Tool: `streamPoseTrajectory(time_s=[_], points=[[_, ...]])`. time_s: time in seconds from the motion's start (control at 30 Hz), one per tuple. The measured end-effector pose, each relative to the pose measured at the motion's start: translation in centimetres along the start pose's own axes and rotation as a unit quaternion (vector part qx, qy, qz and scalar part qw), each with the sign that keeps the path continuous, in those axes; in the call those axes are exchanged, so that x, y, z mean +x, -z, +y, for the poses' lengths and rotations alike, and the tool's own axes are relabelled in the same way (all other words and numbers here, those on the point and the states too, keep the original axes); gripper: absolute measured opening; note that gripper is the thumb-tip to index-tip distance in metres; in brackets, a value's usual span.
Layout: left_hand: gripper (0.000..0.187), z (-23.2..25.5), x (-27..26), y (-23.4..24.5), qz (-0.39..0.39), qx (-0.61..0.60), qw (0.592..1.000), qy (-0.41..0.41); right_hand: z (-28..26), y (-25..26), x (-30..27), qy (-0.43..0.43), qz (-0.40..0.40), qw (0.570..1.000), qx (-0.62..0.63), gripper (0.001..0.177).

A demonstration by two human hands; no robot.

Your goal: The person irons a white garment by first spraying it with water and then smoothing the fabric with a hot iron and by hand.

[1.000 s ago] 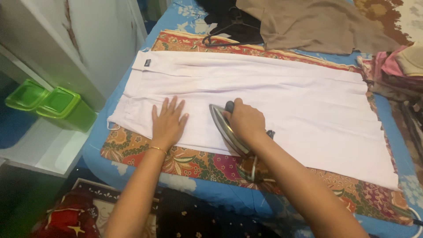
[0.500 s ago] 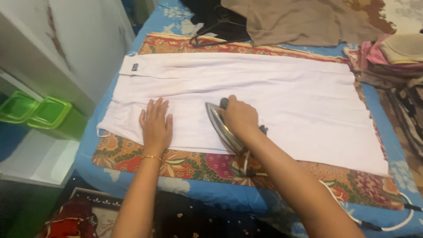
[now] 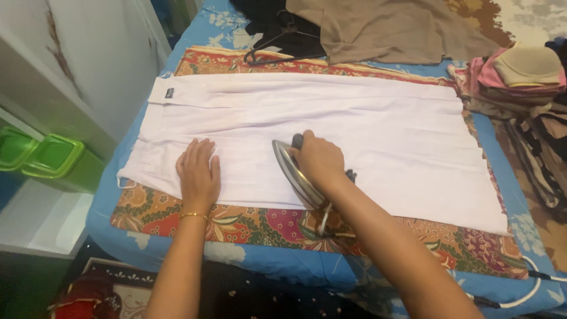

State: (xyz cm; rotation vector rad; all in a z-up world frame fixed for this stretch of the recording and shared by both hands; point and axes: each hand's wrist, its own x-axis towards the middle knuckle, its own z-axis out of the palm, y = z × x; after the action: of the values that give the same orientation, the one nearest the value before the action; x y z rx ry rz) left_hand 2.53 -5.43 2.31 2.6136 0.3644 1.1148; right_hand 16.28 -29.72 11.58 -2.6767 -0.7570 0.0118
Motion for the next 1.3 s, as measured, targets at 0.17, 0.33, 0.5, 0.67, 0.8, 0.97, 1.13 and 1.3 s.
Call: streamPoseTrajectory(time_s=[0.17, 0.33, 0.5, 0.67, 0.8, 0.97, 1.13, 1.3], points=[[0.028, 0.2, 0.2, 0.1, 0.010, -0.003, 1.000, -0.003, -0.1, 0.2, 0.9, -0.013, -0.019, 1.000, 0.000, 0.045], [0.027, 0.4, 0.0, 0.2, 0.012, -0.004, 1.000, 0.005, 1.3, 1.2, -0.9, -0.024, -0.032, 0.999, 0.002, 0.045], [0.026, 0.3, 0.2, -0.1, 0.015, 0.008, 1.000, 0.006, 1.4, 1.1, -0.9, -0.029, -0.030, 0.999, -0.017, 0.046], [0.022, 0.6, 0.1, 0.1, 0.014, -0.008, 1.000, 0.009, 1.4, 0.5, 0.5, -0.011, -0.020, 1.000, -0.007, 0.046], [0.020, 0.7, 0.0, 0.2, 0.011, -0.006, 1.000, 0.005, 2.0, 0.8, 0.3, -0.021, -0.032, 0.999, -0.012, 0.048], [0.019, 0.9, 0.0, 0.2, 0.021, -0.008, 1.000, 0.002, 3.3, 1.3, -1.6, -0.030, -0.032, 0.999, -0.025, 0.047], [0.016, 1.0, 0.2, 0.2, 0.015, -0.006, 1.000, 0.008, 3.3, 0.7, -0.6, -0.008, 0.001, 1.000, -0.011, 0.045], [0.016, 0.9, 0.1, 0.3, 0.016, -0.004, 1.000, 0.000, 3.4, 1.0, 0.3, -0.027, -0.033, 0.999, -0.015, 0.047]])
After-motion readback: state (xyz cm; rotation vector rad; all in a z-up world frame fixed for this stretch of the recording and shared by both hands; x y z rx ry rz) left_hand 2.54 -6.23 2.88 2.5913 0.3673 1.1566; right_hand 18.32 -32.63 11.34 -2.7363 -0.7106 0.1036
